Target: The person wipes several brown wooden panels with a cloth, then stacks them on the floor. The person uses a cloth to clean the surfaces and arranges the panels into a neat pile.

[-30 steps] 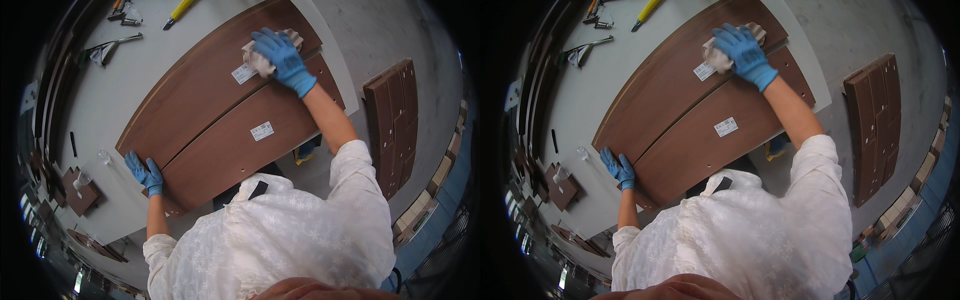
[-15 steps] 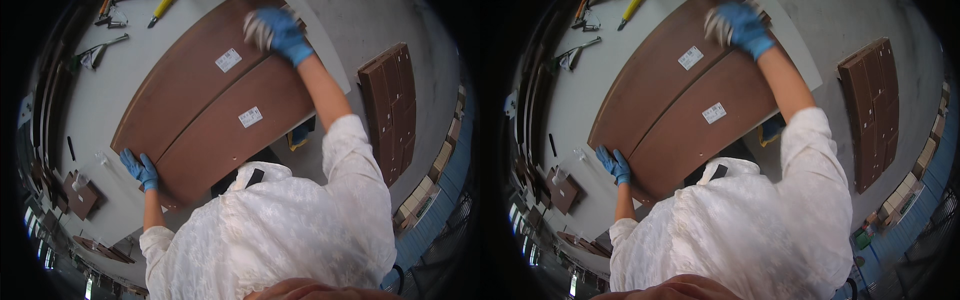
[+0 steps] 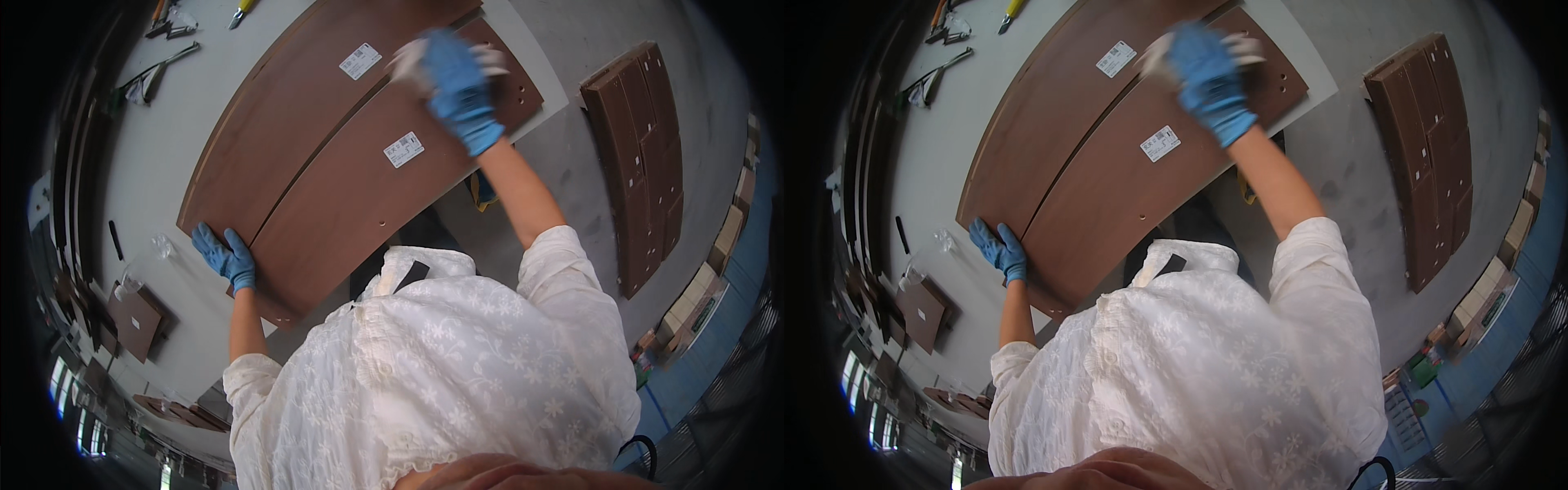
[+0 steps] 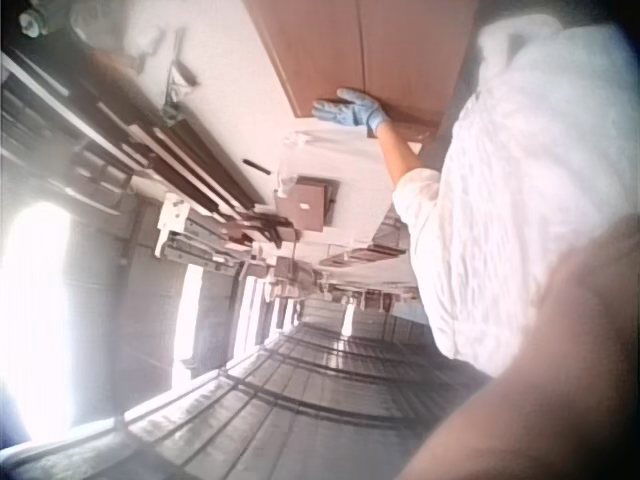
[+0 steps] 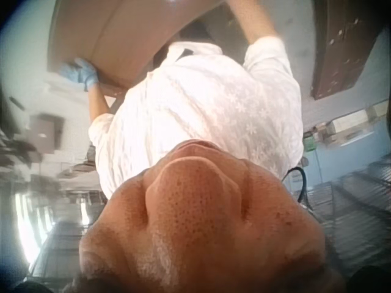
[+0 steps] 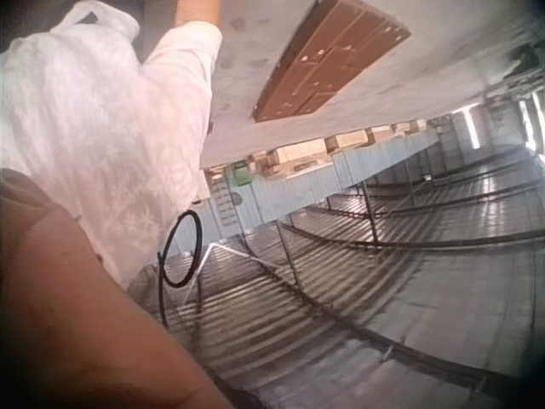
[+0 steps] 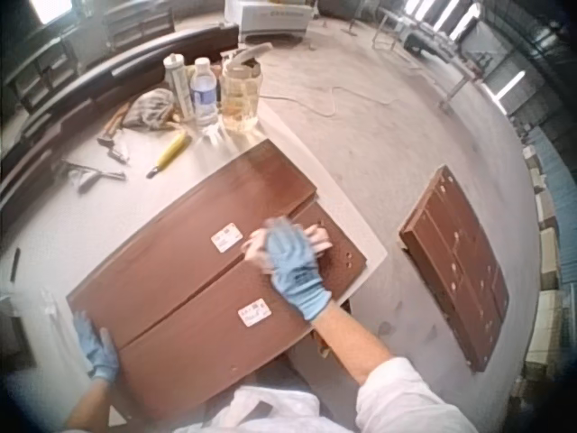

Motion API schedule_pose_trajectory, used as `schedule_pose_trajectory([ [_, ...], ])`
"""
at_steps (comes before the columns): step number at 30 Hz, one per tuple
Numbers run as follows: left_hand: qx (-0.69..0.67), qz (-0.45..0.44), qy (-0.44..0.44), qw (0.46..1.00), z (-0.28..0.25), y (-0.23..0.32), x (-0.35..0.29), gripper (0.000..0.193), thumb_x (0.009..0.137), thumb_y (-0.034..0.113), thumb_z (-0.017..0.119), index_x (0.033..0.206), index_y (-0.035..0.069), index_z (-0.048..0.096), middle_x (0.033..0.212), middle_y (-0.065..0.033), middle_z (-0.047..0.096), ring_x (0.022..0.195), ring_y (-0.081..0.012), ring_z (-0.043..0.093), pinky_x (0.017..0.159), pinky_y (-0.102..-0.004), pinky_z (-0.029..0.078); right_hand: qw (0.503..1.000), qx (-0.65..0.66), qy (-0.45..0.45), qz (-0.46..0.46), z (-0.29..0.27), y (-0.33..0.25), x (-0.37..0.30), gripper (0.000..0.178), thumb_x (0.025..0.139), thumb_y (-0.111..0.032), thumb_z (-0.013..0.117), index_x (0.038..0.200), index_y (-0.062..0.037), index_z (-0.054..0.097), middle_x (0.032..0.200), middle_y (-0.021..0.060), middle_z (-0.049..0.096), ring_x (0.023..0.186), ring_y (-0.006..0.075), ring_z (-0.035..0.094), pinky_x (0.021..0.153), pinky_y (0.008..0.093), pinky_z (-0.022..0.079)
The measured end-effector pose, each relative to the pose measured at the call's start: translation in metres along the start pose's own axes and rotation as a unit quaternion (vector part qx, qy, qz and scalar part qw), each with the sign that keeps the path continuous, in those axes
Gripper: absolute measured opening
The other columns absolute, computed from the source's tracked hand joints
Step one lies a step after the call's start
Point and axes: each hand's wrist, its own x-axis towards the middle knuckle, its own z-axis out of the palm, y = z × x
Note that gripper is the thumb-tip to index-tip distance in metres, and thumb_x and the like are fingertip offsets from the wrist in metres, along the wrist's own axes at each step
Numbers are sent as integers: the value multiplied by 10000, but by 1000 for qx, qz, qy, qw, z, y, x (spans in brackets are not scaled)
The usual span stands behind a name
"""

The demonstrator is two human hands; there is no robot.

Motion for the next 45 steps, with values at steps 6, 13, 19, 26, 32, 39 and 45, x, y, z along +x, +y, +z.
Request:
schedule_pose_trajectory([
  [6, -9, 12, 13, 1000, 8, -2, 3, 701, 1005, 454, 560, 1556, 40, 431, 1616, -268, 371, 1516, -454, 302, 1254, -520, 230, 987, 106, -39, 112, -31, 61, 18, 338, 968, -132, 545, 1270, -20, 647, 1221, 149, 699, 1026, 345, 683, 842, 457, 579],
  [13, 4, 15, 14, 1000, 6, 8, 17, 709, 1003, 448, 571, 1554, 24, 428, 1621, -264, 366, 1509, -460, 315, 1247, -523, 248, 997, 41, 16, 61, -59, 59, -52, 442, 919, -131, 587, 1311, 72, 609, 1327, 242, 653, 1201, 418, 645, 1027, 487, 528],
  [19, 23, -21, 3, 1000, 4, 4, 17, 701, 1003, 437, 572, 1548, 18, 433, 1619, -266, 368, 1505, -457, 326, 1247, -516, 249, 971, 47, -141, -190, -53, -107, -126, 447, 907, -309, 625, 1296, -90, 638, 1314, 131, 652, 1256, 342, 610, 1141, 642, 377],
  [26, 14, 20, 24, 999, 19, 5, 14, 692, 1002, 437, 574, 1539, 19, 446, 1599, -272, 395, 1493, -462, 341, 1240, -520, 260, 944, 1, 110, 310, -99, 199, -80, 415, 866, -57, 546, 1269, -36, 642, 1071, 212, 733, 955, 384, 706, 841, 469, 565],
  [32, -1, 26, 32, 999, 9, 3, 14, 686, 999, 431, 577, 1535, 21, 451, 1594, -268, 404, 1491, -466, 342, 1239, -528, 260, 985, -54, 46, 154, -94, 75, -79, 502, 848, -52, 565, 1346, -1, 604, 1339, 227, 642, 1189, 409, 638, 1048, 457, 509],
  [39, -10, 31, 48, 998, 11, 5, 25, 684, 991, 431, 585, 1529, 28, 462, 1590, -266, 413, 1489, -467, 345, 1242, -525, 260, 996, 11, -50, -72, -82, -58, -80, 449, 882, -139, 635, 1323, -54, 628, 1411, 181, 600, 1325, 341, 564, 1130, 434, 447],
  [45, 0, 19, 49, 999, 21, 4, 15, 685, 990, 437, 588, 1534, 39, 461, 1592, -254, 418, 1488, -466, 350, 1238, -526, 269, 997, -38, -60, 20, -56, -37, -112, 433, 882, -162, 588, 1291, -21, 577, 1277, 200, 596, 1182, 398, 587, 1069, 494, 458],
])
